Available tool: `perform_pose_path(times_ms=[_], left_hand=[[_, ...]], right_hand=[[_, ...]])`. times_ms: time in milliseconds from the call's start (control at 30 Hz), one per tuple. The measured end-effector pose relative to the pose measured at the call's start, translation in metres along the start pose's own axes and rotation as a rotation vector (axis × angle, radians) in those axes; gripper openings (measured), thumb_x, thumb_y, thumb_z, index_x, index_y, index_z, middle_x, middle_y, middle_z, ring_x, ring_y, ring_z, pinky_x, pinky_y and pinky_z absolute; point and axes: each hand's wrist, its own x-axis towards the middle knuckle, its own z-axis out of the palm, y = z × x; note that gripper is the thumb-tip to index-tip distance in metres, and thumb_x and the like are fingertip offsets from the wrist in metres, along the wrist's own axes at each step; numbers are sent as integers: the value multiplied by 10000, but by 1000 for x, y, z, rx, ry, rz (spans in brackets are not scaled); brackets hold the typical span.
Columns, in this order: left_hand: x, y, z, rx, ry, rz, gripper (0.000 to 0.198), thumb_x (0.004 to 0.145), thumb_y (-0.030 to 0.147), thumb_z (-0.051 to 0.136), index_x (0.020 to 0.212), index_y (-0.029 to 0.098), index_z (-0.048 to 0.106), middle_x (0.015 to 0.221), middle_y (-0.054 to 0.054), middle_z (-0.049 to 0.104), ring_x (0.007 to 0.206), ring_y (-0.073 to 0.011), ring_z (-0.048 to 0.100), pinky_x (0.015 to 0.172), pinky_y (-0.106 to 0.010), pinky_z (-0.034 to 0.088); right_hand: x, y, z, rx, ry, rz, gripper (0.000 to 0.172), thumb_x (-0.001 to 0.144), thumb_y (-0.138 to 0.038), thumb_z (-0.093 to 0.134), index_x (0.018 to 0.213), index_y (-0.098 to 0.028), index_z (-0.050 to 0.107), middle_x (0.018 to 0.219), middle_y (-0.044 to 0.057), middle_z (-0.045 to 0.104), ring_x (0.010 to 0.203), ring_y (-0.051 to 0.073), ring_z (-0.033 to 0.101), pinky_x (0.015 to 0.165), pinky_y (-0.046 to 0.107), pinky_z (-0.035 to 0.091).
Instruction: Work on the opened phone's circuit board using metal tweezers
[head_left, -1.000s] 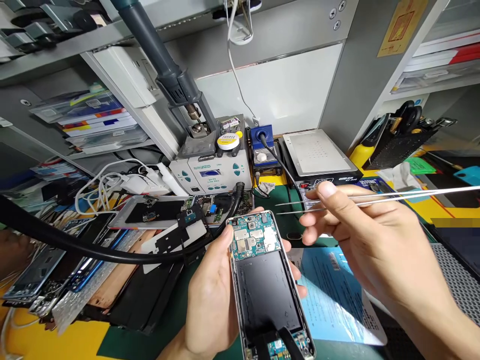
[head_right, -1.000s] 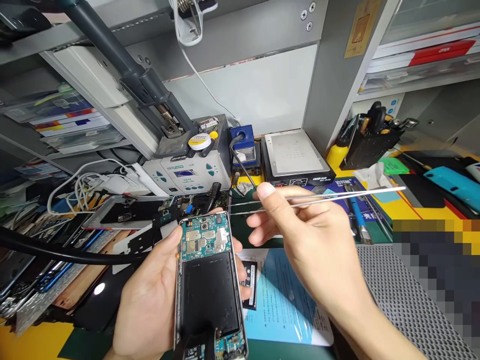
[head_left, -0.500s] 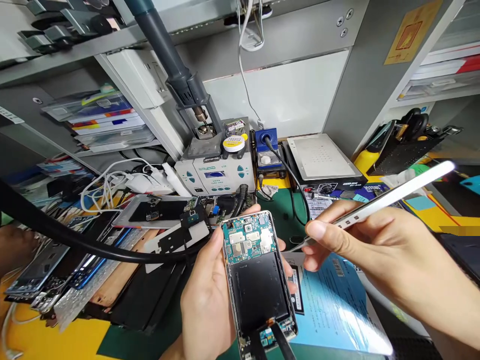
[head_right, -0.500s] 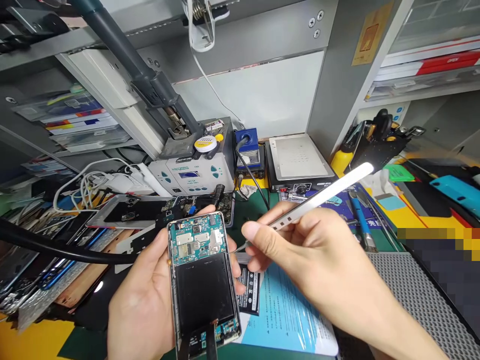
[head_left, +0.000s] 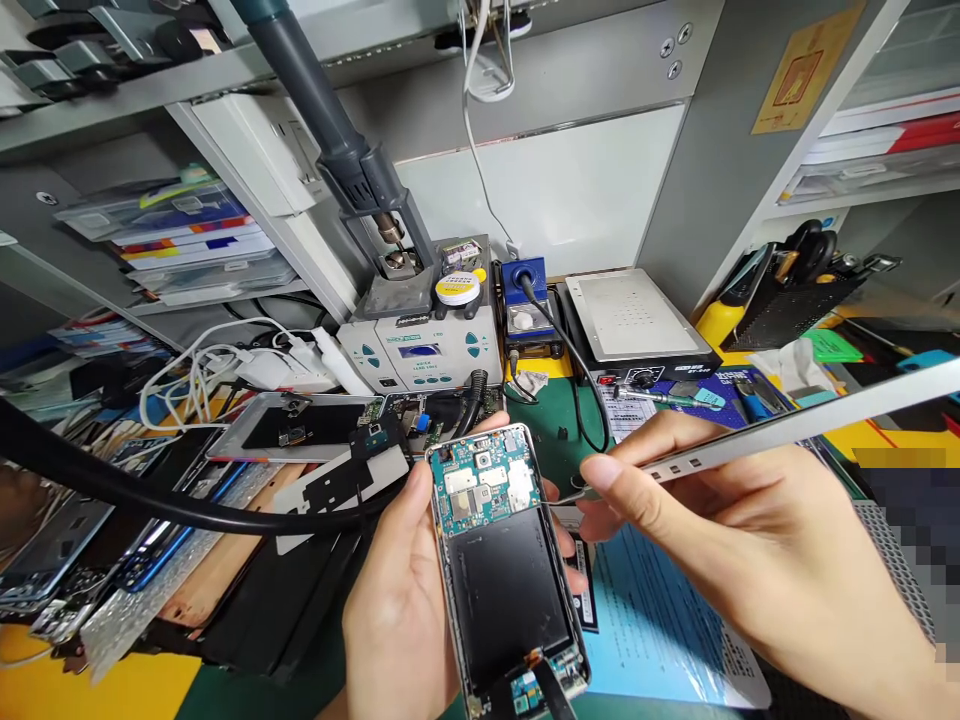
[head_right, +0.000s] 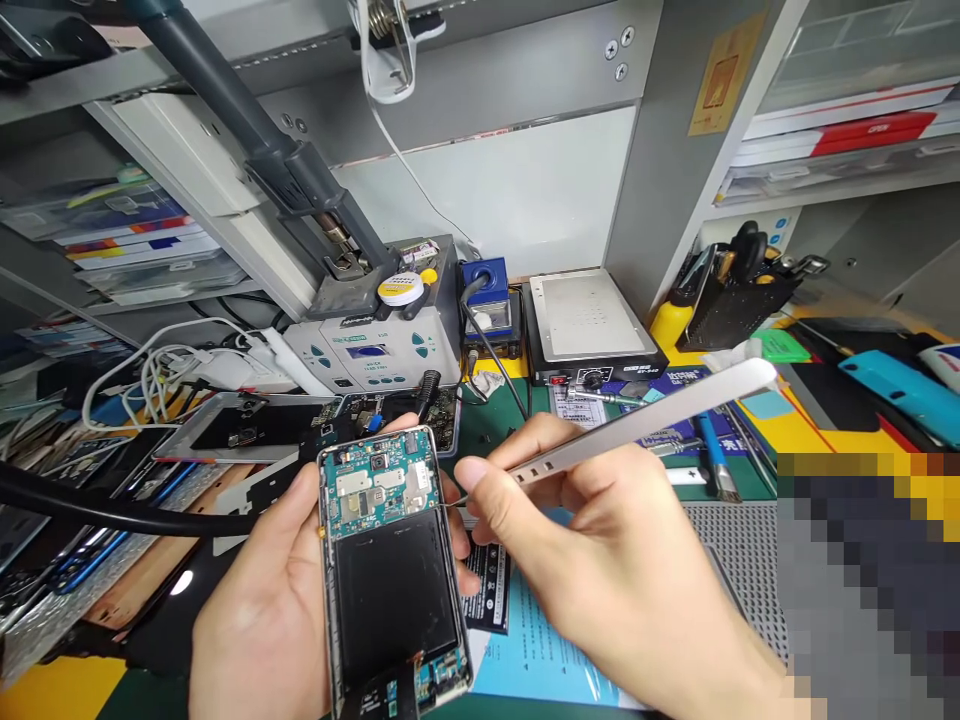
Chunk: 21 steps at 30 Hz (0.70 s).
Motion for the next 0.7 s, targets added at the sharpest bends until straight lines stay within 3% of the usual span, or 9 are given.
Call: perform_pose_path(times_ms=[133,233,333,500,600,700], left_hand=[[0,-1,0,-19,-9,-14,619,974,638,480,1526,356,502,1085,-152,801,925,-368,782,799,-467,603],[1,-2,1,-59,-27,-2,597,990,621,451,1451,275,608,1064,-157,803,889,-349,781,796,-439,601],[3,-3,3,-101,-27,43,559,1009,588,424,1439,289,620,1058,-134,806,873,-323,776,796,-433,604],[2,-3,8,32,175,144,519,987,516,533,1451,296,607,1057,-112,814,920,-383,771,845,-537,605],[0,-1,10,119,157,251,430,1000,458,519,1340,271,703,1040,-104,814,915,-413,764,832,-616,582],[-1,0,12,117,133,258,446,1015,457,467,1279,223,739,1023,-100,812,949,-422,755,859,-631,566]], right_hand=[[-2,1,-1,24,3,10,312,973,-449,729,745,-244,786,742,18,753,660,189,758,536,176,600],[-7,3,-3,-7,13,-26,270,965,-455,737,782,-260,772,753,6,763,672,199,765,570,198,626],[-10,4,-2,-49,31,-83,199,975,-398,732,817,-283,771,757,-10,766,663,199,764,606,227,649],[-12,8,11,-128,137,-275,173,963,-324,711,817,-313,803,765,-17,782,663,212,776,536,221,636],[-14,16,20,-150,200,-320,85,940,-294,748,884,-347,785,818,-52,794,664,200,780,526,209,623],[-19,19,26,-225,294,-330,83,930,-314,768,912,-394,763,816,-89,789,619,191,760,527,237,613]])
